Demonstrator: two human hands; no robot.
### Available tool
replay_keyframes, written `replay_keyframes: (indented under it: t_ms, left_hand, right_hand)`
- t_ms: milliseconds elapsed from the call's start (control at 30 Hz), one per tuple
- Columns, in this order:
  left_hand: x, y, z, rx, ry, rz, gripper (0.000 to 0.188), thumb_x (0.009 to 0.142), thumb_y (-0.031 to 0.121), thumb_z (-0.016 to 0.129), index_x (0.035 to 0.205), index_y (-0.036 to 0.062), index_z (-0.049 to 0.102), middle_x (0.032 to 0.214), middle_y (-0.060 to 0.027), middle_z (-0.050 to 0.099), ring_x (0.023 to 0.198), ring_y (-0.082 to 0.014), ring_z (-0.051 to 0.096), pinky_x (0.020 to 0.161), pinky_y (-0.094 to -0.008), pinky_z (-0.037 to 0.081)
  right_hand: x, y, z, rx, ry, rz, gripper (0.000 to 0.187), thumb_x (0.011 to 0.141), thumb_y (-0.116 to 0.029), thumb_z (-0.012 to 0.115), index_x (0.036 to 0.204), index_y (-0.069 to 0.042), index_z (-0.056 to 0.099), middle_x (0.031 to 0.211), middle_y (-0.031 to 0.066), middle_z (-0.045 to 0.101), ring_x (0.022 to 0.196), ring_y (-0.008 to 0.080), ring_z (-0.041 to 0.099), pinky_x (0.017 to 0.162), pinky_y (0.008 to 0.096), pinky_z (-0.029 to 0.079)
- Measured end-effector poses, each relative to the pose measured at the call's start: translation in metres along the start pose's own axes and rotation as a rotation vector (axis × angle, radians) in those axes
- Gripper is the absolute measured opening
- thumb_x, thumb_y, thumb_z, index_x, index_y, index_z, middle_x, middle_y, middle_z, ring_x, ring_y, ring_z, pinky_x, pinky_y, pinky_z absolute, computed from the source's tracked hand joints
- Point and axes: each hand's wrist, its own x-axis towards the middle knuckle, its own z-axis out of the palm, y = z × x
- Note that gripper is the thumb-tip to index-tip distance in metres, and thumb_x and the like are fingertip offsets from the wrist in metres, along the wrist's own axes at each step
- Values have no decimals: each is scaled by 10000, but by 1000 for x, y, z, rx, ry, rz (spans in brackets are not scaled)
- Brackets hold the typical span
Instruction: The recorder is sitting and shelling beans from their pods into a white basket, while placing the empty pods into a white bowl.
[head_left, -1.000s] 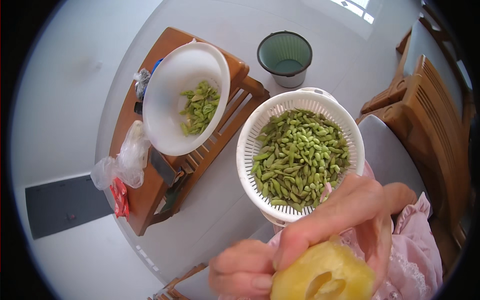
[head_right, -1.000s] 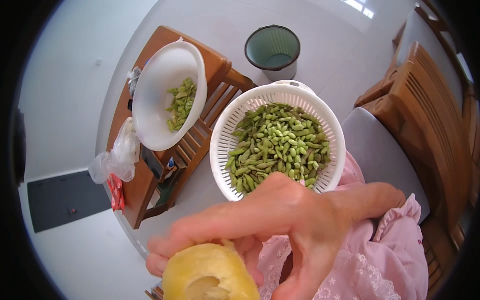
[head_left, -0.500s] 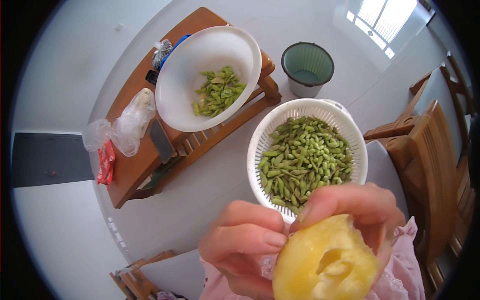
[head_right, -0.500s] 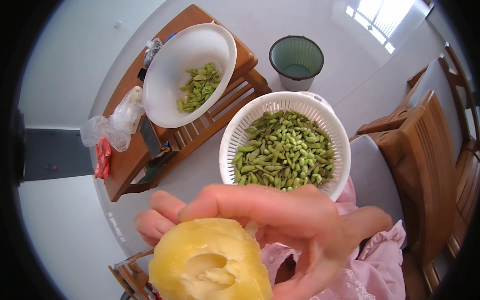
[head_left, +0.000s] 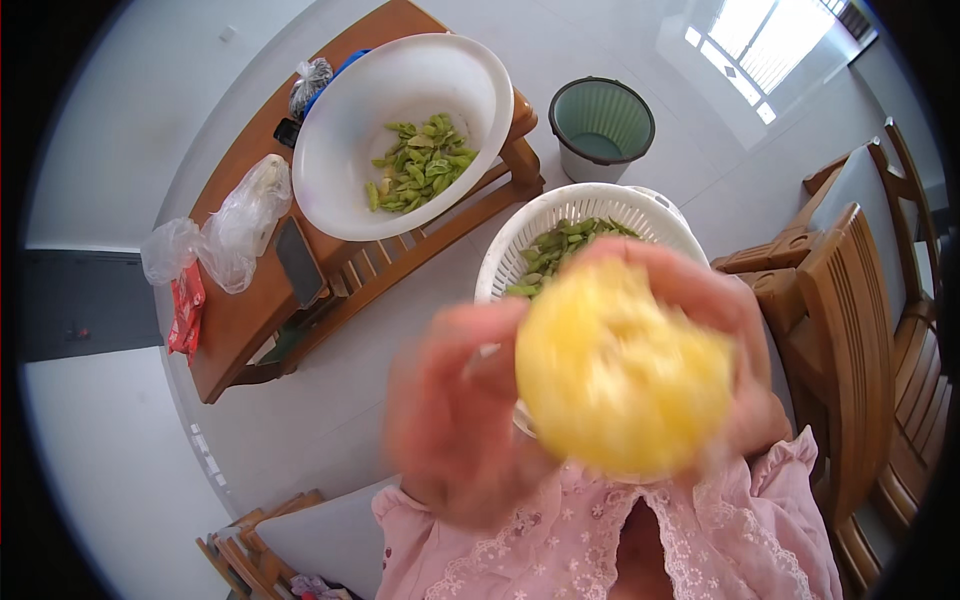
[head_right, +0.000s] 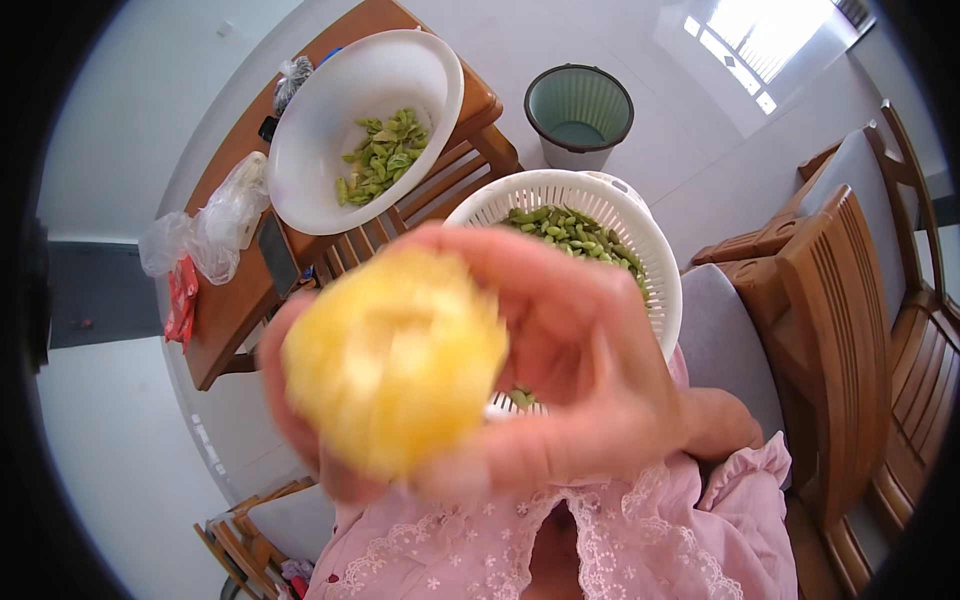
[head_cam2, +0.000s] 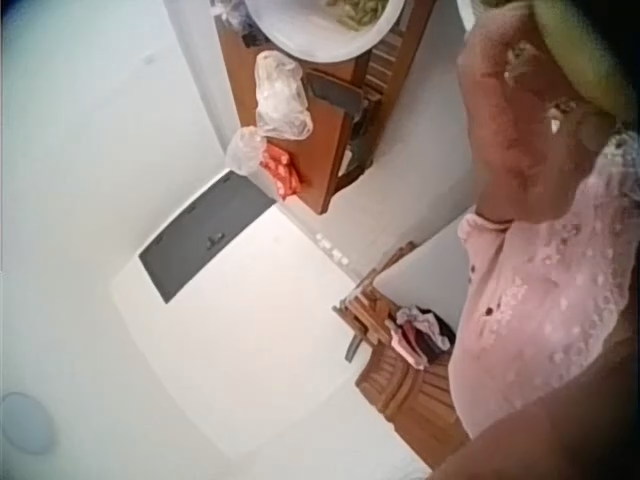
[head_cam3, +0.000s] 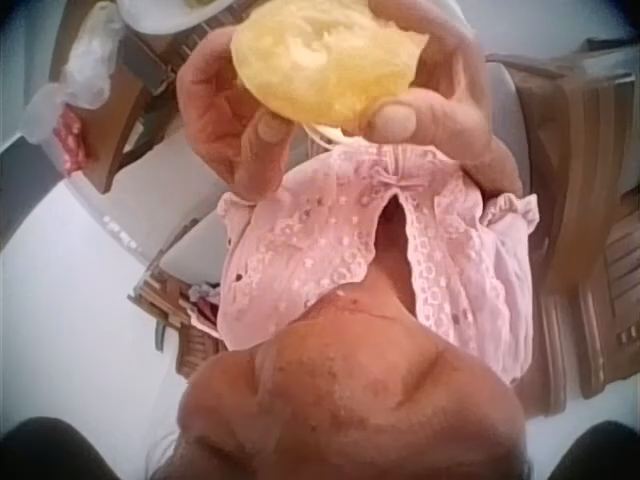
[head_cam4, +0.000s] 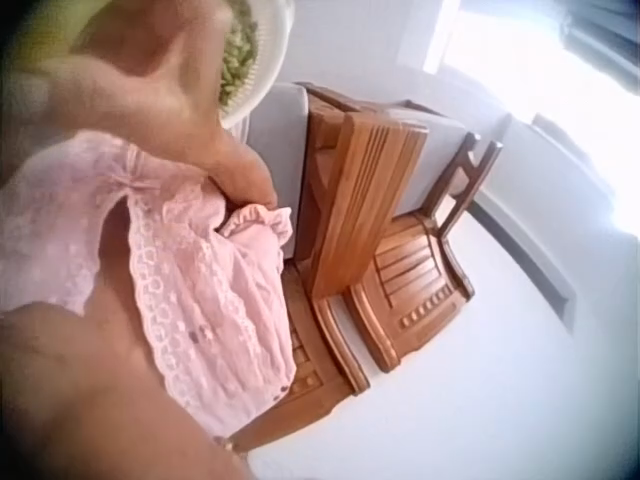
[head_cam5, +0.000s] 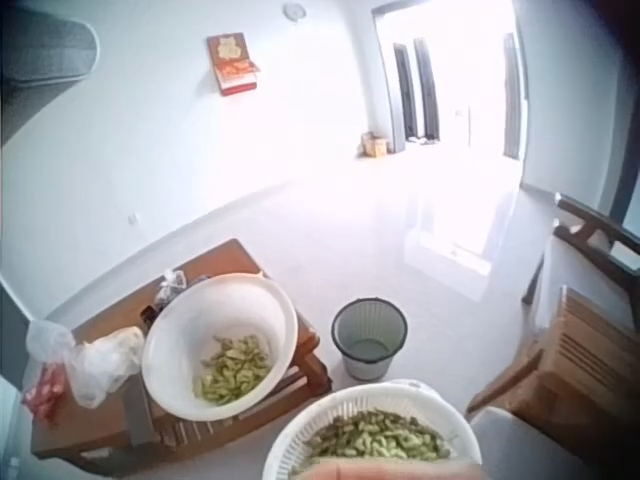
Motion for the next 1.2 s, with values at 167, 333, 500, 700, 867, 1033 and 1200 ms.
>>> replay_keyframes:
  t_ms: [167, 333, 500, 700, 867, 1033, 1200]
  left_hand:
    - [17, -54, -40, -514, -93, -371, 575, 817, 200, 566, 1273, 8, 273, 1182, -135, 441, 1044, -224, 498, 828, -347, 460]
    - [-5, -68, -70, -667, -52, -461, 502, 868, 179, 467, 1300, 47, 248, 1188, -140, 441, 1001, -252, 528, 758, -355, 484]
    - [-31, -80, -109, -671, 101, -324, 525, 869, 275, 444, 1297, 36, 255, 1206, -199, 412, 858, -223, 543, 677, -295, 468]
    - [-43, -61, -221, -449, 417, -100, 490, 892, 320, 379, 1277, 28, 296, 1204, -242, 402, 839, -191, 529, 686, -290, 461]
    - [-34, -52, -363, -314, 652, -68, 396, 900, 223, 392, 1189, -43, 339, 1174, -218, 423, 1046, -324, 460, 874, -390, 431]
    - [-5, -52, -431, -187, 884, -196, 354, 905, 251, 387, 1143, -11, 391, 1142, -203, 449, 977, -311, 487, 834, -386, 444]
    - [21, -56, -461, -12, 937, -271, 349, 905, 277, 383, 1097, -11, 433, 1025, -176, 518, 846, -298, 532, 723, -362, 471]
  right_hand:
    - [15, 30, -45, -382, -43, -236, 813, 567, -213, 798, 1208, 41, 367, 1110, 126, 498, 967, 184, 517, 834, 275, 404]
    - [35, 51, -53, -1072, -114, -266, 755, 533, -368, 777, 1143, -38, 479, 1120, 97, 468, 985, 209, 478, 778, 298, 410]
    - [47, 79, -39, -1015, -282, -28, 762, 585, -331, 756, 1216, -86, 405, 1191, 96, 418, 1007, 205, 458, 808, 320, 410]
    - [43, 85, -60, -947, -98, 8, 462, 768, -104, 600, 1185, -32, 413, 1041, 74, 515, 850, 141, 492, 763, 272, 428]
    - [37, 89, -71, -836, -24, 90, 340, 830, -65, 508, 1155, -9, 428, 985, 78, 517, 795, 103, 495, 762, 253, 432]
    - [31, 89, -72, -951, 15, 135, 310, 834, -62, 487, 1136, -8, 441, 959, 69, 533, 784, 104, 505, 760, 251, 430]
    - [25, 87, -78, -942, 64, 188, 271, 839, -73, 477, 1102, -9, 468, 935, 54, 543, 779, 95, 503, 735, 239, 428]
